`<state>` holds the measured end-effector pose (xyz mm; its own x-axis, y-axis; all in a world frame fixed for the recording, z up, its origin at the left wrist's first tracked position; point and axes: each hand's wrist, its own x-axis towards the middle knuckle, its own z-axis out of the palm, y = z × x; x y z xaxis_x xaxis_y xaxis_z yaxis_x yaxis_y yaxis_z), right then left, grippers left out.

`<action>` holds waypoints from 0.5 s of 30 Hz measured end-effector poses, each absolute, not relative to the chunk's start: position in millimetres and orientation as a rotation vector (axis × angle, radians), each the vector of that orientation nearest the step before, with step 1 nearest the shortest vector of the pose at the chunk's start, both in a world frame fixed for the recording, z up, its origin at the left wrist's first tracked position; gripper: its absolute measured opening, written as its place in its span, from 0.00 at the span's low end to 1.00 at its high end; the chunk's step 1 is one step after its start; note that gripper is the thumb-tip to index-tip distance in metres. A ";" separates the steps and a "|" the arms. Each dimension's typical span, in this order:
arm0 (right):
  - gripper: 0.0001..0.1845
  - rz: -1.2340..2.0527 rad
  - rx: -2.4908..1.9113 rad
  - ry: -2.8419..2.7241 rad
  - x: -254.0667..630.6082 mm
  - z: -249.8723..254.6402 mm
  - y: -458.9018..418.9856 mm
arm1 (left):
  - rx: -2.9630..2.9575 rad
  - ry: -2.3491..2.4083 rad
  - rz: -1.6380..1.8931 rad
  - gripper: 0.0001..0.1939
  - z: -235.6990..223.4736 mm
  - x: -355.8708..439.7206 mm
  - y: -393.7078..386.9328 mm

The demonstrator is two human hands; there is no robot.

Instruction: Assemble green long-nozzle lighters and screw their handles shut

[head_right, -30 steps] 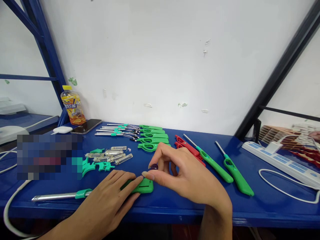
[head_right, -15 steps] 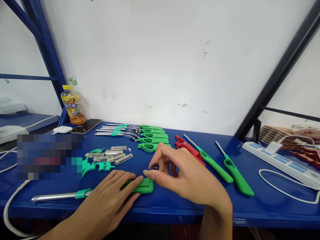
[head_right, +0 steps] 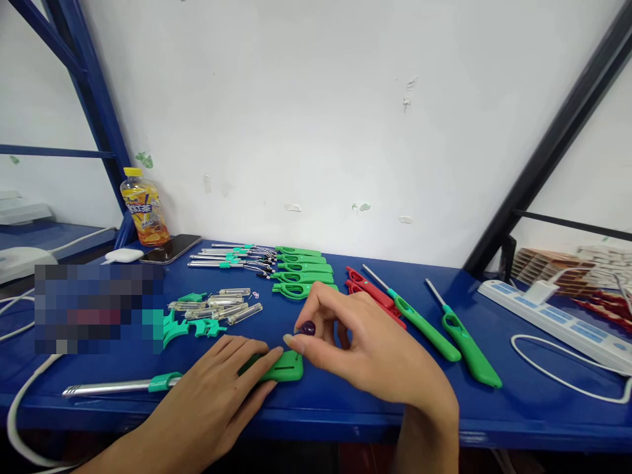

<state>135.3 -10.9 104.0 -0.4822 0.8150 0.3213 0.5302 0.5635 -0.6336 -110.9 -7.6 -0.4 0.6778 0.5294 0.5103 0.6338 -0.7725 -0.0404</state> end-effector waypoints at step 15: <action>0.09 0.530 -1.141 -2.208 133.0 105.3 -11.3 | -2.666 -0.942 -0.686 0.15 1.0 -110.5 -7.8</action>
